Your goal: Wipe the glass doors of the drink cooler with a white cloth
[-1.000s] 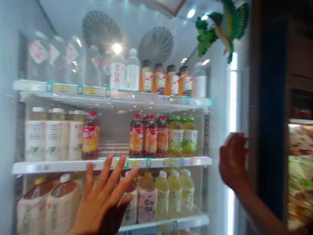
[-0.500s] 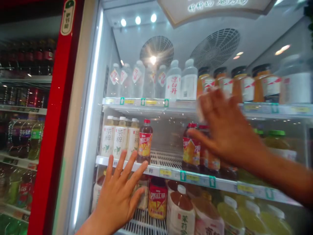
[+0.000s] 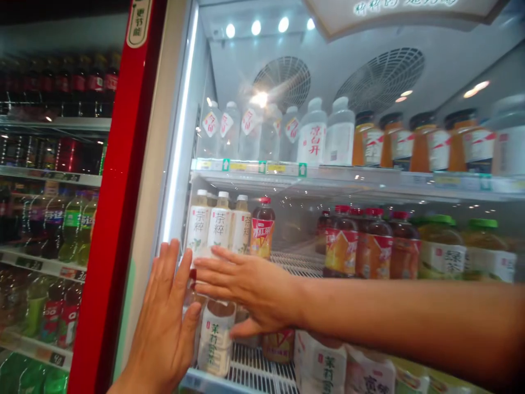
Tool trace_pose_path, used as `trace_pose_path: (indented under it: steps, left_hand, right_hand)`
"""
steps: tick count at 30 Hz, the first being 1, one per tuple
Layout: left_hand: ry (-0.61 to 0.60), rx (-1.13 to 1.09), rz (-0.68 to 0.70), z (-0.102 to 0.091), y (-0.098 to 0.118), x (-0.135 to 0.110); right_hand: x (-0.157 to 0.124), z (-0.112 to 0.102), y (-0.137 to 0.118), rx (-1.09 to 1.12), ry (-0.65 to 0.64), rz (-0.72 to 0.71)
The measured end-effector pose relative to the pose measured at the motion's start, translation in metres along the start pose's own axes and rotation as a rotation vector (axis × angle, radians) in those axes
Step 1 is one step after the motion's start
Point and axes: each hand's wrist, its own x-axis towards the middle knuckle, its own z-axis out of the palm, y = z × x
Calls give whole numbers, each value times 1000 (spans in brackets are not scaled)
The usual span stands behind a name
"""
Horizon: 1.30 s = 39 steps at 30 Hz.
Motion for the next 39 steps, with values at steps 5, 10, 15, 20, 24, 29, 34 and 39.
trace_pose_path:
  steps: [5,10,15,20,24,29,34,39]
  left_hand:
    - [-7,9,-40,-2,-6,-7]
    - [34,-3,-20,1,-8,-10]
    - [38,23,-29,-2,-8,-18]
    - [127,30,-4,-8,-18,-17]
    - [155,26,-79,-15,-16,-13]
    - [110,22,-36,-1,4,-7]
    - [69,48,-3,14,16,6]
    - [61,59,-96,20,17,20]
  right_hand:
    - [21,-15,47,-77,112,405]
    - [27,2,-6,-143,-82,18]
    - [67,-3,15,-160,-73,301]
    - [82,15,-26,-200,-172,8]
    - [59,13,-22,-183,-160,59]
    - [7,5,0,-232,89,406]
    - [-12,10,-27,-211,-4,61]
    - [-13,-5,-6,-160,69,238]
